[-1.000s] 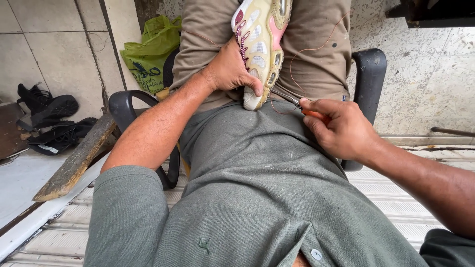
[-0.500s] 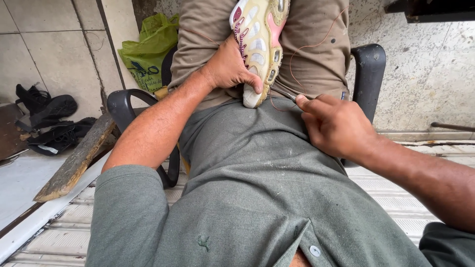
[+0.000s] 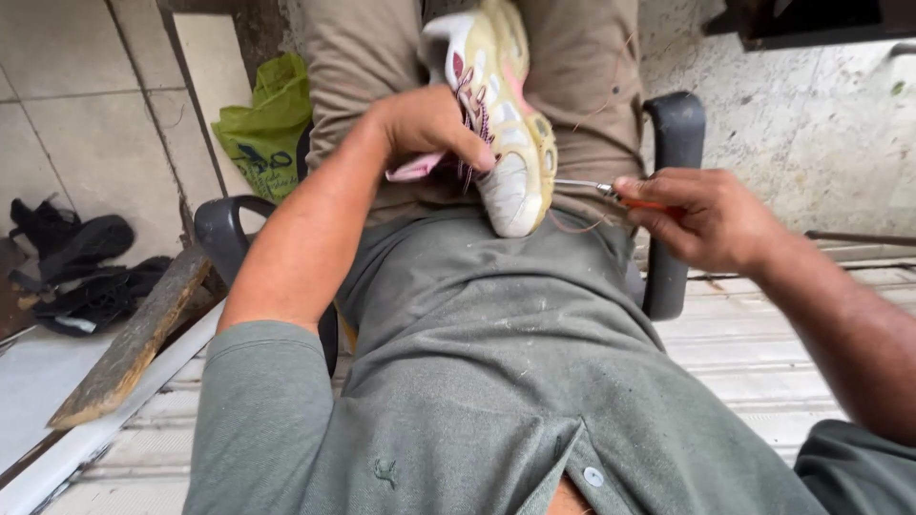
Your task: A person is manually sewing the sole of a sneaker using a handheld awl and thread while sitting in a chair.
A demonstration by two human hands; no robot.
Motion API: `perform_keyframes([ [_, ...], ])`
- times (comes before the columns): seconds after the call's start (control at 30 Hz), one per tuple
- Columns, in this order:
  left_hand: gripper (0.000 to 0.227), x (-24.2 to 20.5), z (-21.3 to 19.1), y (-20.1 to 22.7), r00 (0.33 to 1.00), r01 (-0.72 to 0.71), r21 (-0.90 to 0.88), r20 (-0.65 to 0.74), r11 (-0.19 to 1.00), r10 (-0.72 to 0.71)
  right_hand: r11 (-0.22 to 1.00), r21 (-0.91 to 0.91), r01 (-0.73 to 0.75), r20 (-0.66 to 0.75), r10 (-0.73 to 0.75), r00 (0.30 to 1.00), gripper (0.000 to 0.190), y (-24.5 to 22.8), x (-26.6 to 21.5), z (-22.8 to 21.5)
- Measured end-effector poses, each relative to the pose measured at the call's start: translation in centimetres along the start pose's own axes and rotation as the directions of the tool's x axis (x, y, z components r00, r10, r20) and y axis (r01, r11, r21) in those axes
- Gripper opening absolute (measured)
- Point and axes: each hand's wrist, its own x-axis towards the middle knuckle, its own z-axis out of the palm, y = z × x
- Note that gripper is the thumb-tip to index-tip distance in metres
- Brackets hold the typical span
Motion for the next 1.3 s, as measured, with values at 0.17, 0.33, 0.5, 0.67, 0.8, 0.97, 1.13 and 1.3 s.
perform_keyframes([
  [0.17,0.047,-0.2,1.4,-2.9,0.991,0.137,-0.257,0.027,0.957,-0.135,0.996,0.075,0.047,-0.018,-0.046,0.999,0.035,0.2,0.1,0.1],
  [0.33,0.048,-1.1,3.3,-1.7,0.956,0.193,-0.274,-0.165,0.942,-0.244,0.994,0.080,0.071,-0.025,-0.069,0.997,0.032,0.4,0.6,-0.2],
  [0.5,0.062,-0.2,4.4,-3.1,0.967,-0.024,-0.168,-0.256,0.986,-0.020,0.998,0.043,0.036,0.001,-0.036,0.999,0.035,-0.5,0.6,-0.5],
  [0.67,0.072,0.6,5.4,-2.7,0.766,0.271,-0.069,-0.589,0.960,-0.258,0.976,0.213,-0.043,-0.073,0.060,0.996,0.009,-2.2,1.2,-0.9],
  [0.8,0.072,0.9,6.4,-0.6,0.753,0.272,-0.045,-0.613,0.961,-0.241,0.994,0.092,-0.062,-0.115,0.072,0.991,0.014,-4.0,1.3,-1.3],
  [0.97,0.049,0.6,7.2,-2.0,0.627,0.360,-0.176,-0.682,0.916,-0.378,0.675,0.380,-0.633,0.279,0.568,0.774,0.039,-8.4,2.5,-2.1],
  [1.13,0.061,0.7,7.7,-2.3,0.661,0.219,-0.270,-0.665,0.938,-0.346,0.904,0.020,-0.428,0.102,0.424,0.900,0.031,-9.3,1.6,-1.4],
  [1.3,0.064,0.7,7.6,-1.4,0.623,0.292,-0.220,-0.695,0.931,-0.360,0.980,-0.156,-0.121,-0.069,0.112,0.991,0.042,-6.7,0.7,1.9],
])
